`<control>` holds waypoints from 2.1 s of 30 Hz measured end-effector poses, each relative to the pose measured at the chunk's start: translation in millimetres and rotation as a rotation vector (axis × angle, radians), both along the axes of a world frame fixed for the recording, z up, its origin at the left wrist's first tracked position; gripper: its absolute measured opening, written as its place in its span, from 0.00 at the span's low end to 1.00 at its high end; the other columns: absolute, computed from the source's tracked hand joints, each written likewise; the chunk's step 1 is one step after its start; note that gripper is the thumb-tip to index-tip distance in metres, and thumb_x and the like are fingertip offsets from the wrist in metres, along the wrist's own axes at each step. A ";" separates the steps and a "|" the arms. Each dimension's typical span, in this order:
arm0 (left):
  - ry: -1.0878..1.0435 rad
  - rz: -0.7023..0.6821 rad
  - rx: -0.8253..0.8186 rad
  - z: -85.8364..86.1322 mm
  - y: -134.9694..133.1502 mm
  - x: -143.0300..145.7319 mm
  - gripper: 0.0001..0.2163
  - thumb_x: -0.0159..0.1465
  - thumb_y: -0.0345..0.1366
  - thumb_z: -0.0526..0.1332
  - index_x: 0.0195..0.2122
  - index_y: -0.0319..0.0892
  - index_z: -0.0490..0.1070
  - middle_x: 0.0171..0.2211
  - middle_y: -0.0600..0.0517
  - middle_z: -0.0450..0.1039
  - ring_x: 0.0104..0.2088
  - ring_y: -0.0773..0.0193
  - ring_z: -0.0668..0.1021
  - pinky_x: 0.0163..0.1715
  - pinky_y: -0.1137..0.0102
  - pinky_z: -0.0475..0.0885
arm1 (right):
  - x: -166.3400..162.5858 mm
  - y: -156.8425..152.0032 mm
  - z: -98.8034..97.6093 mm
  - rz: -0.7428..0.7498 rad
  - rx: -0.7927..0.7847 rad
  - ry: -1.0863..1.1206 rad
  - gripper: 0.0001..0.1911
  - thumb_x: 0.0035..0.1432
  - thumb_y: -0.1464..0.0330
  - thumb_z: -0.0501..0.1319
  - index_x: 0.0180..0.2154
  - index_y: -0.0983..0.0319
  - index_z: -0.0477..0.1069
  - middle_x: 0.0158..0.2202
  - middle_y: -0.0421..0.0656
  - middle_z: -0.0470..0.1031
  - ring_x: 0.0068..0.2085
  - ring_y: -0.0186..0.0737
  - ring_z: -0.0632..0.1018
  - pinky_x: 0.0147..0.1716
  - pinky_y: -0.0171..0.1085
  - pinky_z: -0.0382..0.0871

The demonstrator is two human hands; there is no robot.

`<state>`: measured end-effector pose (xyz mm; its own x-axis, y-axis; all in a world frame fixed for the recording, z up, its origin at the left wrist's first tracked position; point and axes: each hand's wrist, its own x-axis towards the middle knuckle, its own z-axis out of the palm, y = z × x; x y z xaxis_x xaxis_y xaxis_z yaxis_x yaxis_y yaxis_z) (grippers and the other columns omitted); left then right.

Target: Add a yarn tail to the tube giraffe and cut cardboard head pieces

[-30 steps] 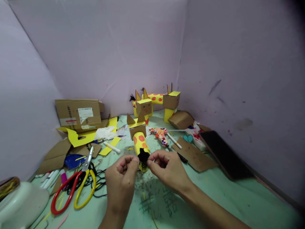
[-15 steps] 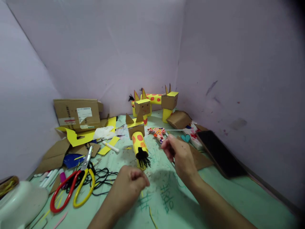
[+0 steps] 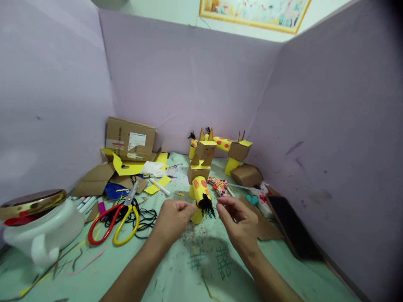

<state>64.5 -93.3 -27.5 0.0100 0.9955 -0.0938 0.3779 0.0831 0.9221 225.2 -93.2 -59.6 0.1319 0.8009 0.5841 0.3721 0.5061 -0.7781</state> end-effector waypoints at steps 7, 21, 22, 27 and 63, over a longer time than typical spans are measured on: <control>-0.035 -0.217 -0.002 0.6 -12.5 -5.3 0.11 0.43 0.30 0.56 0.07 0.43 0.57 0.08 0.60 0.49 0.13 0.72 0.54 0.15 0.73 0.46 | 10.4 -7.0 6.2 0.467 0.064 -0.511 0.21 0.56 0.64 0.54 0.13 0.60 0.58 0.13 0.37 0.58 0.18 0.31 0.61 0.21 0.35 0.51; -0.038 0.117 0.255 1.4 -9.9 16.0 0.19 0.56 0.45 0.54 0.13 0.43 0.53 0.14 0.58 0.48 0.18 0.71 0.55 0.18 0.73 0.49 | 3.6 6.6 8.4 0.009 -0.196 0.027 0.15 0.54 0.59 0.57 0.26 0.64 0.74 0.17 0.38 0.65 0.18 0.32 0.62 0.18 0.33 0.55; -0.058 0.124 0.246 1.4 -10.9 18.6 0.18 0.56 0.44 0.54 0.13 0.42 0.56 0.14 0.58 0.50 0.18 0.70 0.56 0.18 0.74 0.51 | 1.8 6.0 8.9 0.006 -0.197 0.009 0.15 0.53 0.60 0.58 0.26 0.64 0.75 0.16 0.37 0.64 0.18 0.31 0.62 0.18 0.33 0.55; -0.107 0.064 0.167 1.6 -15.4 27.5 0.15 0.54 0.44 0.57 0.24 0.37 0.74 0.17 0.55 0.64 0.22 0.67 0.64 0.21 0.74 0.58 | 0.4 3.6 15.1 0.168 -0.288 -0.035 0.13 0.50 0.62 0.58 0.23 0.64 0.74 0.15 0.37 0.63 0.18 0.31 0.62 0.17 0.31 0.54; -0.218 0.085 -0.103 8.0 -12.6 11.7 0.10 0.50 0.39 0.57 0.15 0.40 0.65 0.05 0.60 0.53 0.11 0.74 0.53 0.14 0.75 0.46 | 2.9 5.1 22.9 0.499 -0.762 0.388 0.09 0.42 0.64 0.62 0.21 0.64 0.66 0.12 0.29 0.55 0.15 0.23 0.51 0.15 0.30 0.39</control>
